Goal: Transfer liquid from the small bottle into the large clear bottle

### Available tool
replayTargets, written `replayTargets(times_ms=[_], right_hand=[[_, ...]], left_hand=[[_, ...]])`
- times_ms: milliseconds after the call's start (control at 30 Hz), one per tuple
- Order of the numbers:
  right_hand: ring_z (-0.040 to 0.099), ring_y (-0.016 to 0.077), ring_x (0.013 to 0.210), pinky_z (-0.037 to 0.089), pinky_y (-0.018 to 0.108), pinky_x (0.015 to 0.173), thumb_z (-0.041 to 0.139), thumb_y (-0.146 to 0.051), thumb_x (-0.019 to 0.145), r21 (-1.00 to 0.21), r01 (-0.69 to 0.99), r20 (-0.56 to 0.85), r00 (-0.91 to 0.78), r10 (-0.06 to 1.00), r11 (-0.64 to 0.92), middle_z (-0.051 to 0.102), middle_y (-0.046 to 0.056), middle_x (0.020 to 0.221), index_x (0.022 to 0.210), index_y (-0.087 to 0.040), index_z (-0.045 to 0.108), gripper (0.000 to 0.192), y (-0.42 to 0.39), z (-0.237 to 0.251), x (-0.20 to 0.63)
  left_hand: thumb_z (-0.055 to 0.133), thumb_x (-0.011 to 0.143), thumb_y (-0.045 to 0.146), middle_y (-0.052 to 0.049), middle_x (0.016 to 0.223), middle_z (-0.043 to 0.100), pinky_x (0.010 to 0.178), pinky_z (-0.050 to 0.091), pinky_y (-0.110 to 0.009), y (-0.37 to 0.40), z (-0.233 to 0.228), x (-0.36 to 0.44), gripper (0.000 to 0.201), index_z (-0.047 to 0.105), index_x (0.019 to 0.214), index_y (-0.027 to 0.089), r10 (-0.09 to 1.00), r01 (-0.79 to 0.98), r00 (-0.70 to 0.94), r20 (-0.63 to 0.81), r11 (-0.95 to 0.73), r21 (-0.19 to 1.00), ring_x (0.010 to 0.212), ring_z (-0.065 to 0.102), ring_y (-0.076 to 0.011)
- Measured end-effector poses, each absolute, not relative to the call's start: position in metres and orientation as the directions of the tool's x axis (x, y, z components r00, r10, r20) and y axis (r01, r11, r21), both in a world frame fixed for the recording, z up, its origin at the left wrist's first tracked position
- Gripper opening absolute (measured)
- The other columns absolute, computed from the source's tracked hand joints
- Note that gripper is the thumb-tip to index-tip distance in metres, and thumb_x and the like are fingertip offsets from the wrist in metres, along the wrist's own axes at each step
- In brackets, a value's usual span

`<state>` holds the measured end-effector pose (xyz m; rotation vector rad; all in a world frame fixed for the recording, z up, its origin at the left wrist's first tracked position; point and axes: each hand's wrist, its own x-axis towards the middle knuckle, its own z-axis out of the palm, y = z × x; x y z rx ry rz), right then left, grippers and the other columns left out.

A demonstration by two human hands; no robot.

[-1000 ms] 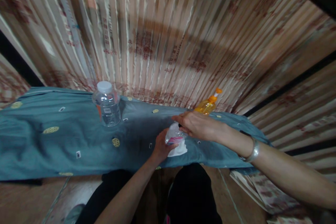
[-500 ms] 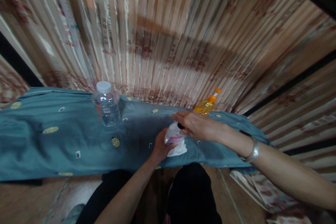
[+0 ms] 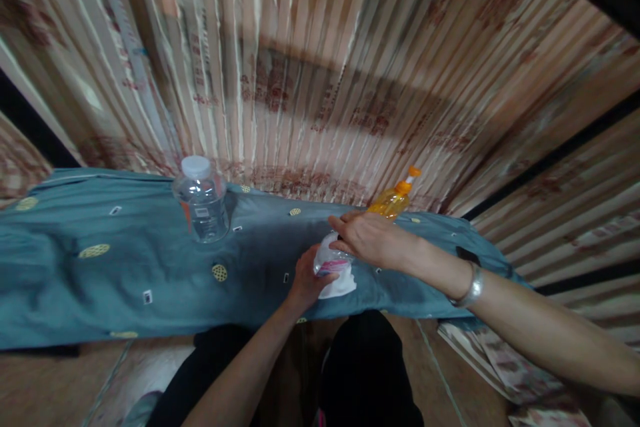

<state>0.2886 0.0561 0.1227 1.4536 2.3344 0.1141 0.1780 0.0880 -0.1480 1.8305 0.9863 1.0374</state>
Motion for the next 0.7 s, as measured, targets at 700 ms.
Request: replayTargets(times_ms=[700], right_hand=[[0.075,0.0252,0.098,0.045,0.030,0.072,0.059,-0.023,0.110,0.311,0.796,-0.219,-0.472,0.854,0.520,0.077,0.017,0.111,0.133,-0.008,0.059,0.027,0.0544,0.1151,0.2905]], left_hand=[[0.071,0.097,0.045,-0.012,0.139,0.065,0.102,0.059,-0.055,0.0893,-0.1493,0.1795,0.047,0.062,0.137,0.021,0.886,0.255,0.355,0.298,-0.399,0.881,0.121,0.067,-0.0291]])
